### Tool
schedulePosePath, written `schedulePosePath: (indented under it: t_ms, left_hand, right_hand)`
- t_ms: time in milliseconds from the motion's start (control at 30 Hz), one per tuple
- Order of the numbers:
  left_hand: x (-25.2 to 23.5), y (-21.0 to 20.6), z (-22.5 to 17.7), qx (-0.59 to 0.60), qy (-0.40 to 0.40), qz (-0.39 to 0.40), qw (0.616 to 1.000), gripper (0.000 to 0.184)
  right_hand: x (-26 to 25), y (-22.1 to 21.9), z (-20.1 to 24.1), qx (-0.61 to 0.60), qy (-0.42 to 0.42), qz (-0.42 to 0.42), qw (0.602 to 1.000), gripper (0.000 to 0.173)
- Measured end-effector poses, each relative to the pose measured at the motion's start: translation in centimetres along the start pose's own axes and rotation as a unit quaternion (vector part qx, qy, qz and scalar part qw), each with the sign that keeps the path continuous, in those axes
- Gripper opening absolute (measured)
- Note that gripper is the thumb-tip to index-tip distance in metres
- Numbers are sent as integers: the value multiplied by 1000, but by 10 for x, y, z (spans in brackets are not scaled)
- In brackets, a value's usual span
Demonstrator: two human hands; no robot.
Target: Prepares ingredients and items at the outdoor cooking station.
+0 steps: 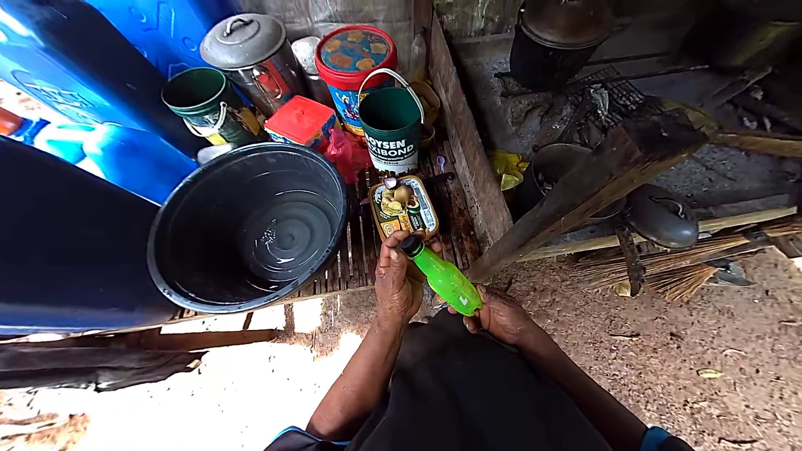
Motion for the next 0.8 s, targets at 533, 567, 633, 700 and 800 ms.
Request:
schedulePosePath:
  t_ms: [533,567,633,700,800]
  left_hand:
    - [0,10,8,-21,30,-1,999,47]
    - [1,11,7,-20,26,-1,999,53]
    - [1,14,4,-16,3,-9,1000,46]
    - [3,14,3,-20,2,-3,1000,33]
    - [5,14,3,-32,25,7,999,53]
  right_hand:
    - [-3,8,-6,6,1,-23,1000,51]
    - [-3,8,-6,6,0,-27,1000,51]
    - [-3,7,-6,15,1,-28,999,50]
    - [-3,6,-7,21,2,-23,999,50]
    - [-3,6,-7,19,-1,-27,999,49]
Point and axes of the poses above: each hand's wrist, its own x-axis away from the middle knuckle, its own y-axis out of the back of the hand, z = x × y, the point moved 10 cm from there along -x, towards the middle knuckle, and after that the axes turned 7 degrees about -z, right-handed, at the moved point
